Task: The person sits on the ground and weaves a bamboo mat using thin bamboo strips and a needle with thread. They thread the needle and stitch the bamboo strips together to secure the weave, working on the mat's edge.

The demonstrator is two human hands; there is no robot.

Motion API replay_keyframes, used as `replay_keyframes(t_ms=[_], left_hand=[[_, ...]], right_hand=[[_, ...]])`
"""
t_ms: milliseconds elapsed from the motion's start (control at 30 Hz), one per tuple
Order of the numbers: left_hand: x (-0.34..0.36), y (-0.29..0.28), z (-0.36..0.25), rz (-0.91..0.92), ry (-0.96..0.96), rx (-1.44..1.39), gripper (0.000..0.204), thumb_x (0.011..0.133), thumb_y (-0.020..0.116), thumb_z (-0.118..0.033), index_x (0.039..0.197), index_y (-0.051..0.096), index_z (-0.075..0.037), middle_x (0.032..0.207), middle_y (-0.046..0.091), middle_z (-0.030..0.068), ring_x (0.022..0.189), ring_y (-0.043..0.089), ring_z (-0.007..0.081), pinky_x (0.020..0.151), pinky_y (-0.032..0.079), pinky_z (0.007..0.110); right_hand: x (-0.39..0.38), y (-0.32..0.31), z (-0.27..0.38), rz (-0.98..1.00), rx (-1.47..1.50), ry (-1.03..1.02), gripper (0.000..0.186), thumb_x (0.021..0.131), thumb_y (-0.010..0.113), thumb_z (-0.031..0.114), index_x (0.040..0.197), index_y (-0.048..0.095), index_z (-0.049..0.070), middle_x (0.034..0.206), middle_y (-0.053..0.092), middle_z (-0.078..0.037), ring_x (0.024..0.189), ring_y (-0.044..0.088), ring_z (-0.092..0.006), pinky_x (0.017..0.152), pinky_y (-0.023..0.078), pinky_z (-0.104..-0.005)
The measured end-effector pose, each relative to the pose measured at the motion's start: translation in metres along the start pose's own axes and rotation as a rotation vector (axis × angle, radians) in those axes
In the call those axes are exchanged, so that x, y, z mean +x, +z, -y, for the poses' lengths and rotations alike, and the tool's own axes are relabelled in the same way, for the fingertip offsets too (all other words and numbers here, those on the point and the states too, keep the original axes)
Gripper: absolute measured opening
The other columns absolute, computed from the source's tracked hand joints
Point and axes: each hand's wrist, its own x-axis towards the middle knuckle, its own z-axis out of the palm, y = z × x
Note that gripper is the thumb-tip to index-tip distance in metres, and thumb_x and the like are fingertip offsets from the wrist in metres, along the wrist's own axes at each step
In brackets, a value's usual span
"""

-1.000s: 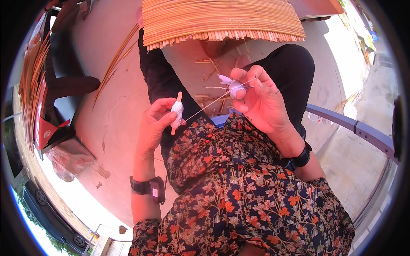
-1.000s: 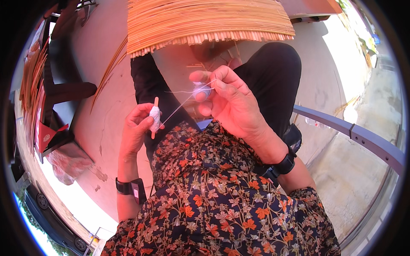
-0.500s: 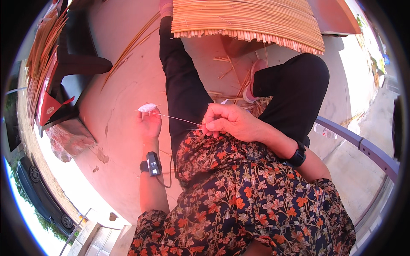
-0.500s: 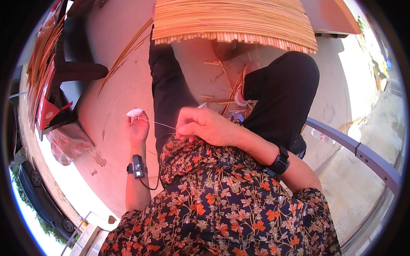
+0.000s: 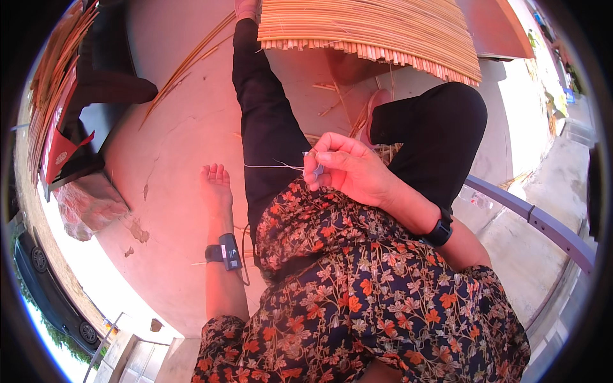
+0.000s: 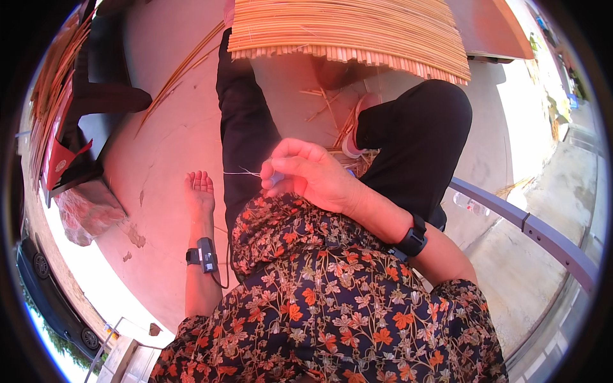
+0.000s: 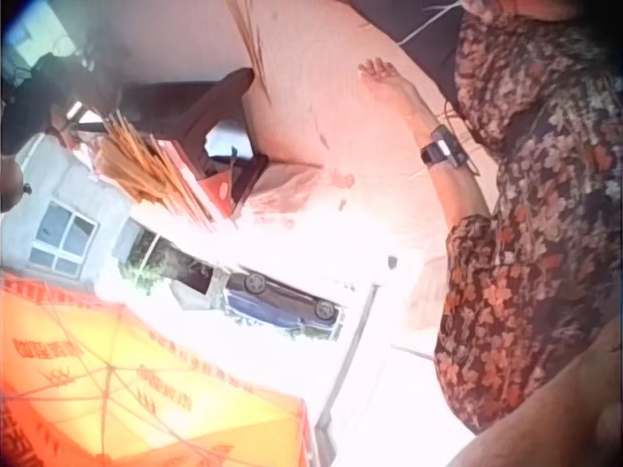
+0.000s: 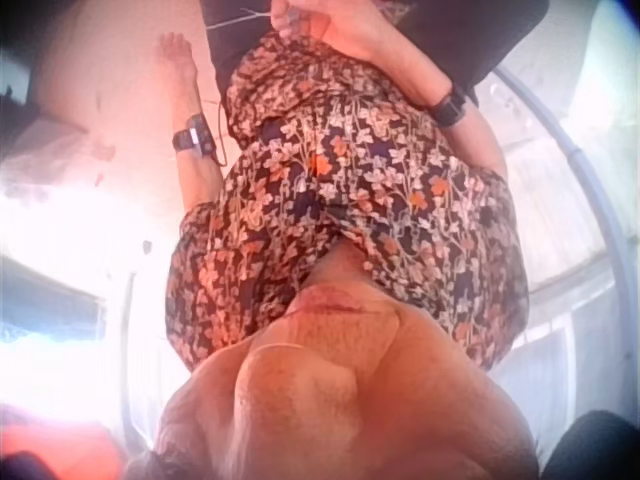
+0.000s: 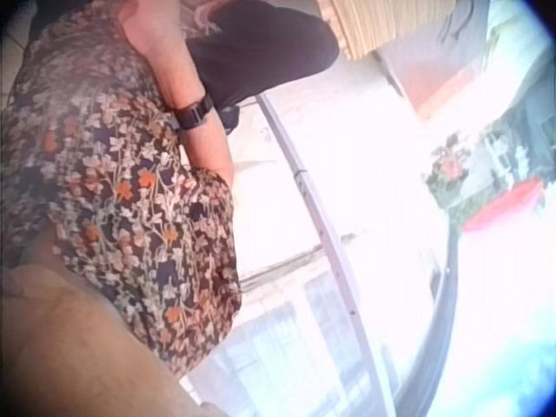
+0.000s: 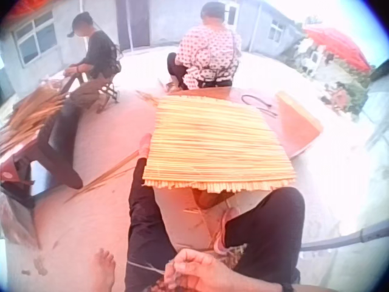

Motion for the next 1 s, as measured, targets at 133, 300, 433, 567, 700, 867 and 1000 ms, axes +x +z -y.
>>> replay_keyframes(t_ms=[133,300,433,567,700,867,1000], left_hand=[[-0.083,0.076,-0.060,0.600,0.032,0.323,0.028,0.093,0.062,-0.017,0.113,0.057,0.002,0.110,0.060,0.0120,0.085,0.063,0.0173,0.073,0.052,0.028],[-0.179,0.153,-0.055,1.074,0.087,0.466,0.043,0.082,0.074,-0.011,0.119,0.056,0.001,0.111,0.059,0.0133,0.070,0.061,0.0136,0.055,0.048,0.022],[-0.204,0.186,-0.052,1.083,0.004,0.499,0.067,0.074,0.074,0.008,0.135,0.046,0.002,0.115,0.057,0.0123,0.072,0.061,0.0101,0.064,0.052,0.022],[-0.217,0.207,-0.053,1.094,0.014,0.599,0.067,0.073,0.074,0.009,0.134,0.048,0.001,0.109,0.057,0.0093,0.070,0.059,0.0083,0.063,0.051,0.021],[-0.209,0.207,-0.044,1.215,0.234,0.730,0.042,0.076,0.071,0.010,0.116,0.063,0.002,0.097,0.059,0.0073,0.066,0.058,0.0098,0.058,0.048,0.020],[-0.207,0.215,-0.050,1.294,0.635,0.894,0.015,0.083,0.067,0.008,0.096,0.066,0.001,0.096,0.056,0.0061,0.071,0.056,0.0094,0.060,0.047,0.021],[-0.218,0.220,-0.050,1.217,0.613,0.817,0.002,0.090,0.062,0.001,0.091,0.061,0.000,0.102,0.054,0.0071,0.071,0.056,0.0090,0.058,0.043,0.020]], right_hand=[[0.003,0.007,0.008,0.000,0.098,-0.059,0.009,0.098,0.054,0.012,0.100,0.058,0.004,0.099,0.065,-0.010,0.091,0.065,-0.0200,0.081,0.056,-0.0360],[-0.021,-0.003,0.024,0.051,0.085,-0.125,0.010,0.099,0.052,0.013,0.101,0.057,0.004,0.098,0.064,-0.010,0.090,0.065,-0.0205,0.079,0.055,-0.0352],[-0.031,-0.001,0.030,0.050,0.078,-0.185,0.010,0.099,0.052,0.013,0.102,0.057,0.004,0.096,0.064,-0.011,0.089,0.065,-0.0209,0.078,0.054,-0.0340],[-0.039,-0.005,0.035,0.057,0.087,-0.242,0.010,0.099,0.052,0.013,0.102,0.057,0.004,0.095,0.064,-0.011,0.089,0.065,-0.0208,0.077,0.053,-0.0338],[-0.049,-0.004,0.040,-0.002,0.076,-0.249,0.009,0.098,0.053,0.013,0.097,0.051,0.004,0.094,0.061,-0.013,0.087,0.062,-0.0220,0.075,0.053,-0.0354],[-0.052,-0.006,0.041,-0.033,0.110,-0.298,0.009,0.098,0.053,0.014,0.097,0.051,0.005,0.096,0.062,-0.013,0.086,0.062,-0.0213,0.076,0.053,-0.0354],[-0.051,-0.006,0.038,-0.129,0.066,-0.342,0.009,0.098,0.054,0.012,0.098,0.057,0.004,0.096,0.065,-0.010,0.086,0.064,-0.0180,0.078,0.053,-0.0330]])
